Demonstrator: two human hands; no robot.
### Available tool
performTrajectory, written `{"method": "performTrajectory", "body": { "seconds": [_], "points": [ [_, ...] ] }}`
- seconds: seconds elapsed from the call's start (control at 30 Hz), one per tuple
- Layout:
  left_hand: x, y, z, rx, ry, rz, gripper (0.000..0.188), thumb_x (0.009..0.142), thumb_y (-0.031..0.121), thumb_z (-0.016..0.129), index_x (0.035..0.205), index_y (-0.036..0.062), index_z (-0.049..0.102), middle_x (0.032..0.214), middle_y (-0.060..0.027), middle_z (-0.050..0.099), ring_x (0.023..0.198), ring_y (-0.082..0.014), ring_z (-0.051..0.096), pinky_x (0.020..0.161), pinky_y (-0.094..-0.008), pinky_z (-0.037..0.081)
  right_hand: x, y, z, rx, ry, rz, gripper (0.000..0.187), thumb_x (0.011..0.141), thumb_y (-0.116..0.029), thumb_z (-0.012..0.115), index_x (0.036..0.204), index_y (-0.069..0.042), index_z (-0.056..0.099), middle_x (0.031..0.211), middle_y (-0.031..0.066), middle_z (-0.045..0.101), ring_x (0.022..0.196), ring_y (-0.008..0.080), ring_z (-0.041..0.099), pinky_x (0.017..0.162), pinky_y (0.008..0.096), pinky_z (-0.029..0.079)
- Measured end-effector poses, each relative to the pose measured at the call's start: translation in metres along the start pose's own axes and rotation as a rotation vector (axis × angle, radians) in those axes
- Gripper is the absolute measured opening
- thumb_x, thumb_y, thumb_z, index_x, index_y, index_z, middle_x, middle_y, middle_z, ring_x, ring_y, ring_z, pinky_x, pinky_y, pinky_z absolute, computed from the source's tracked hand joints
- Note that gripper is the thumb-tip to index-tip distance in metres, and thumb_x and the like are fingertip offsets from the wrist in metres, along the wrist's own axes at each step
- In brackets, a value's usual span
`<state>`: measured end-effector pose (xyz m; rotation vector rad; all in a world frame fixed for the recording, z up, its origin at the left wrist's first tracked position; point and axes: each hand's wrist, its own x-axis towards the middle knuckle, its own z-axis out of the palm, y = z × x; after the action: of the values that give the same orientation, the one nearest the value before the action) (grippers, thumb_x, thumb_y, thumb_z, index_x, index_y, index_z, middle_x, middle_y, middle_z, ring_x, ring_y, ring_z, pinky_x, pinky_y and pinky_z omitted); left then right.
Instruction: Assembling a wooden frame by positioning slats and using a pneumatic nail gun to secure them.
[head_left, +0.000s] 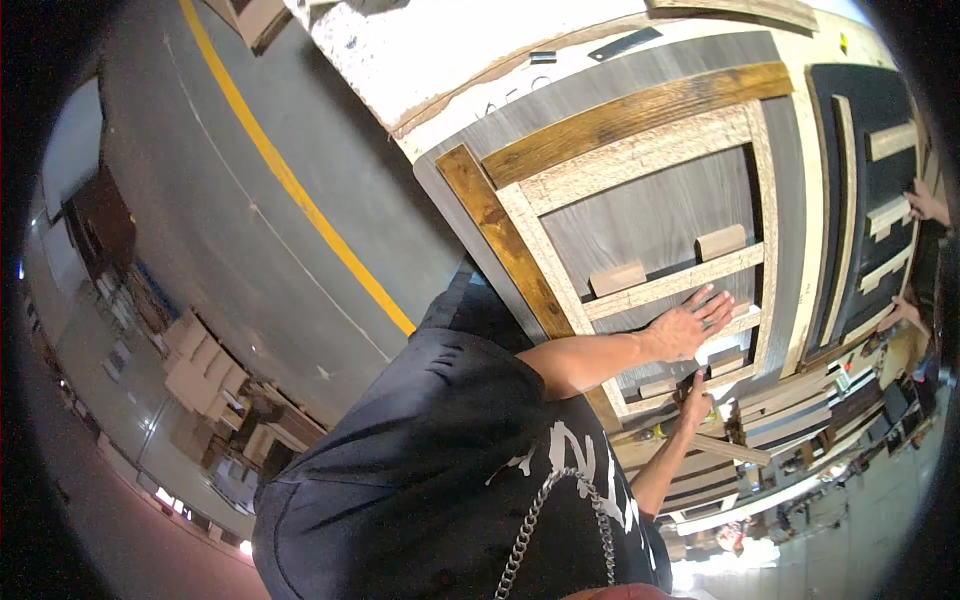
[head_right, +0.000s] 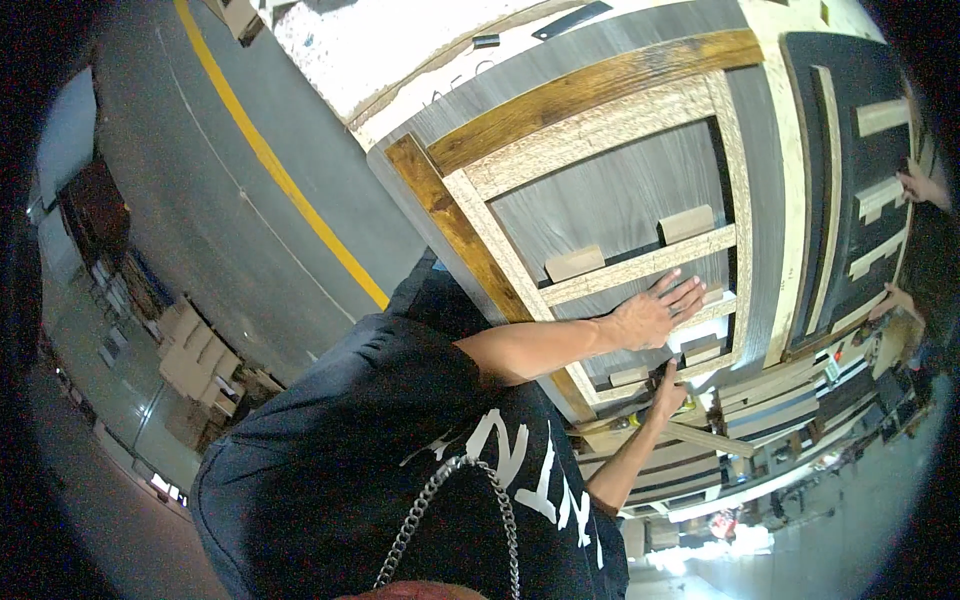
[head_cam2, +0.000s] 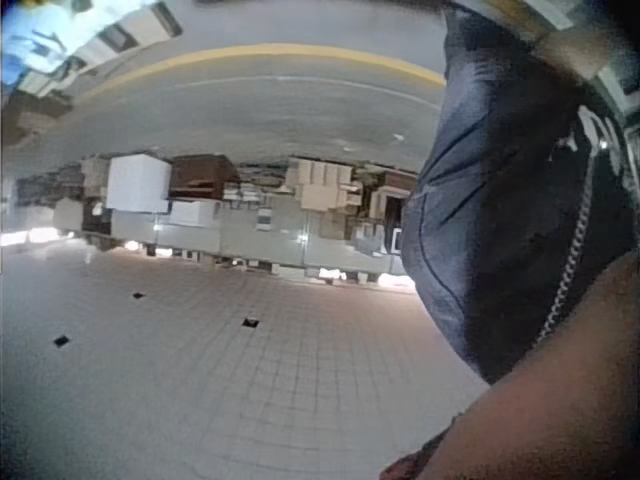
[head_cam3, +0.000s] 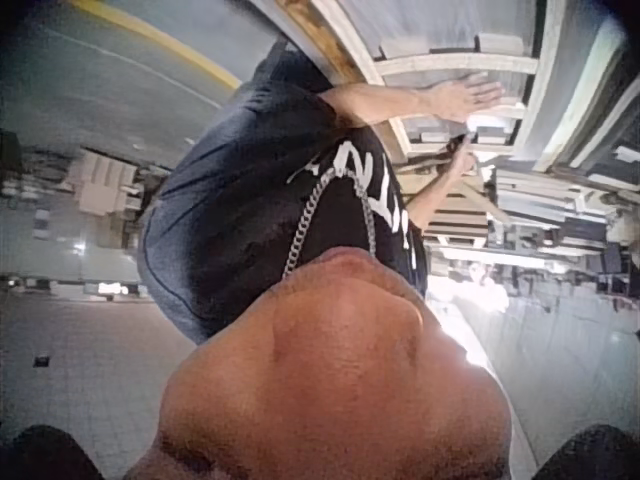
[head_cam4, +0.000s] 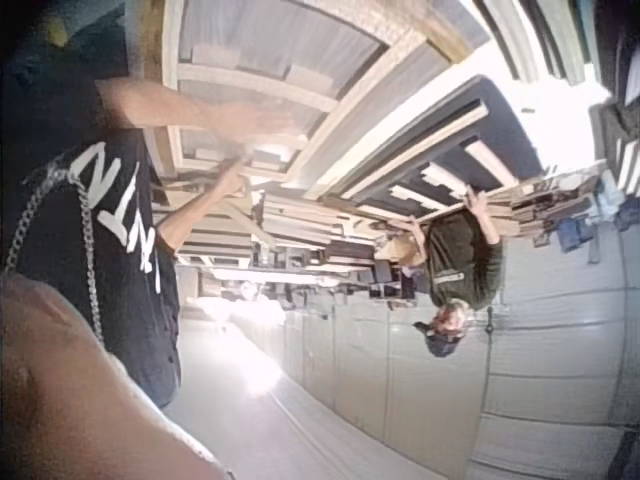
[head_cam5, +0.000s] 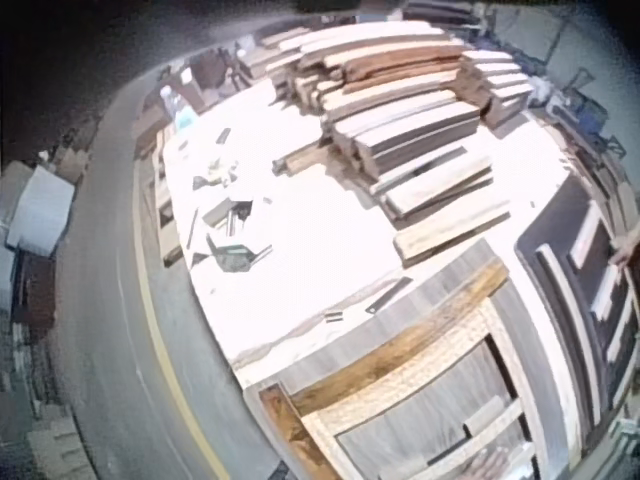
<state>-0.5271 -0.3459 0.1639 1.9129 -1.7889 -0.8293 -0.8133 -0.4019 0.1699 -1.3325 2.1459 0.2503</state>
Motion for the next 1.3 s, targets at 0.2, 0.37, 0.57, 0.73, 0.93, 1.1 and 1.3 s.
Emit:
{"method": "performTrajectory", "body": {
  "seconds": [0.2,0.37,0.57,0.73,0.93,1.1,1.3],
  "points": [
    [0.003,0.0,0.003,0.025,0.051,0.071,0.075,0.093,0.033,0.046,0.154,-0.0017,0.018,0.162,-0.02,0.013,0.152,-0.0312,0.007,0.124,-0.052,0.004,0.001,-0.003,-0.01,0.001,0.046,0.086,0.062,0.084,-0.048,0.074,0.097,0.008,0.053,0.083,0.0139,0.061,0.06,0.0199,0.06,0.052,0.0326,0.054],
    [-0.004,-0.004,-0.002,0.068,-0.023,0.038,0.076,0.095,0.038,0.045,0.154,-0.0006,0.017,0.163,-0.0188,0.012,0.152,-0.0306,0.005,0.123,-0.0526,0.0,-0.028,-0.034,-0.009,0.073,-0.057,0.112,0.06,0.084,-0.051,0.073,0.095,0.006,0.055,0.068,0.0105,0.058,0.053,0.0185,0.057,0.05,0.0325,0.051],
    [-0.004,0.004,-0.002,0.051,-0.092,0.027,0.084,0.096,0.048,0.046,0.156,0.0021,0.008,0.164,-0.0158,0.005,0.152,-0.0298,-0.002,0.123,-0.0502,-0.003,-0.021,-0.014,-0.016,0.041,-0.039,0.029,0.061,0.084,-0.056,0.071,0.08,0.003,0.058,0.06,0.0089,0.056,0.049,0.0179,0.053,0.046,0.0305,0.044],
    [0.001,-0.001,0.012,-0.176,0.038,-0.034,0.098,0.084,0.054,0.058,0.153,-0.0024,0.018,0.161,-0.0191,0.017,0.151,-0.0313,0.009,0.122,-0.0521,0.0,-0.023,-0.02,-0.031,-0.283,-0.087,-0.132,0.083,0.078,-0.071,0.065,0.088,0.011,0.061,0.075,0.0201,0.062,0.075,0.0344,0.061,0.078,0.0454,0.048],
    [0.012,-0.004,0.014,0.204,0.098,-0.004,0.119,0.078,0.082,0.045,0.153,-0.0047,0.016,0.163,-0.0194,0.01,0.152,-0.0294,0.002,0.121,-0.0509,-0.007,-0.03,-0.019,-0.042,-0.141,-0.111,-0.236,0.074,0.081,-0.065,0.064,0.099,0.007,0.067,0.096,0.033,0.066,0.099,0.0467,0.063,0.087,0.048,0.049],
    [0.013,0.007,0.018,0.157,0.143,0.021,0.112,0.072,0.063,0.067,0.147,-0.0094,0.027,0.159,-0.0203,0.02,0.151,-0.033,0.011,0.12,-0.0562,0.002,-0.041,-0.015,-0.038,-0.15,-0.019,-0.356,0.075,0.083,-0.06,0.063,0.095,0.014,0.061,0.084,0.0326,0.067,0.084,0.0463,0.067,0.075,0.0488,0.054],
    [0.009,0.01,0.02,0.203,0.16,0.036,0.108,0.073,0.06,0.069,0.146,-0.008,0.028,0.157,-0.0227,0.023,0.149,-0.0366,0.016,0.118,-0.0597,0.005,-0.051,-0.023,-0.031,-0.193,0.018,-0.281,0.077,0.083,-0.059,0.064,0.099,0.016,0.059,0.079,0.0291,0.068,0.078,0.0416,0.07,0.068,0.0457,0.056]
  ]
}}
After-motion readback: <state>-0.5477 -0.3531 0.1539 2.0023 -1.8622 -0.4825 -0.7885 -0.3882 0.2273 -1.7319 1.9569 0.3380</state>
